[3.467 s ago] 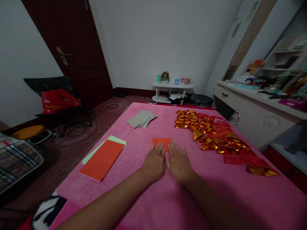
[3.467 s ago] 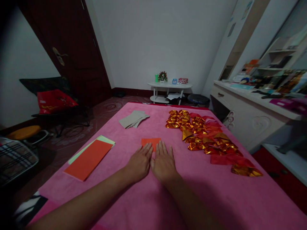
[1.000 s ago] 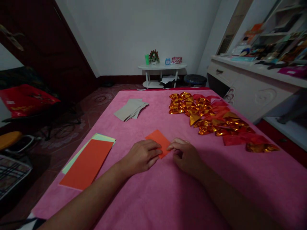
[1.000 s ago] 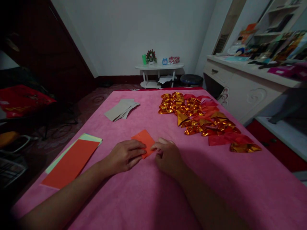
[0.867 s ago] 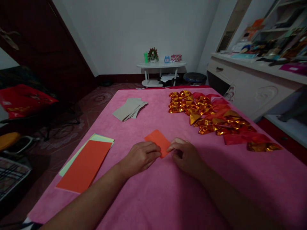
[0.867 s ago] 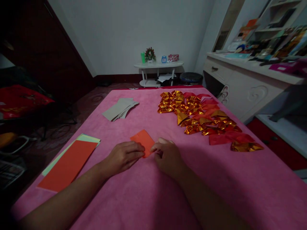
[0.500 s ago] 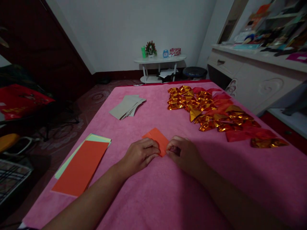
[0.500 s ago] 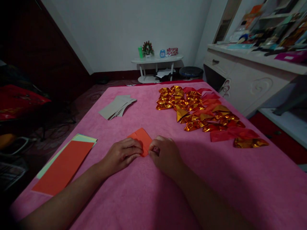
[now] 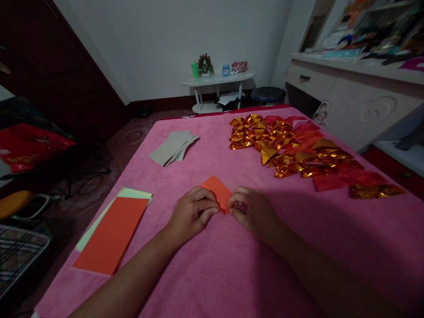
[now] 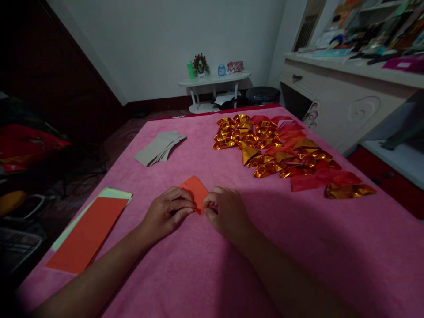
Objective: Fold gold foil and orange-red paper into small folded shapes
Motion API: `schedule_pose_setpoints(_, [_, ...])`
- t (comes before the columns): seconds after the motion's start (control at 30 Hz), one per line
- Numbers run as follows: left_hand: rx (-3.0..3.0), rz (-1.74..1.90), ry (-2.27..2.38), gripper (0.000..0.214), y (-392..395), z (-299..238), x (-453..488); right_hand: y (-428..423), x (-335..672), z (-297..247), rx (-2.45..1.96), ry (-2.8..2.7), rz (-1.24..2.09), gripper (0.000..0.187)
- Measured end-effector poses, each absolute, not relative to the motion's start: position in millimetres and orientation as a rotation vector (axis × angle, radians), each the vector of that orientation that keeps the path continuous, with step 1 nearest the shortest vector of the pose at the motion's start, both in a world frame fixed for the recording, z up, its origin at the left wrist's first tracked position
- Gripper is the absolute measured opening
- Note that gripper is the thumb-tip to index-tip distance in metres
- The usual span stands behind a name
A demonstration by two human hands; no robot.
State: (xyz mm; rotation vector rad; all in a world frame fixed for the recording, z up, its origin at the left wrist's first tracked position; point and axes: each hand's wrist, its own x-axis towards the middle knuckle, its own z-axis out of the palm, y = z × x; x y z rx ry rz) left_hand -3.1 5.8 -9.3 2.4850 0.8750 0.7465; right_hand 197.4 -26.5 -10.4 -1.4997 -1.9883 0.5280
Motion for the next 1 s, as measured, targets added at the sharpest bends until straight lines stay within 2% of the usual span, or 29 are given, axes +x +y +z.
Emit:
schedule_pose_setpoints(0.5, [2.325, 0.754, 1.063, 0.010, 0.6, -7.0, 5.4, -29.3, 198.4, -12.8, -1.477, -2.005, 0.510, 0.015])
schedule_pose_setpoints(1.0, [2.227, 0.765, 1.106, 0.014, 1.6, -8.4, 4.1, -30.2, 195.9, -12.2, -1.512, -2.014, 0.480, 0.008])
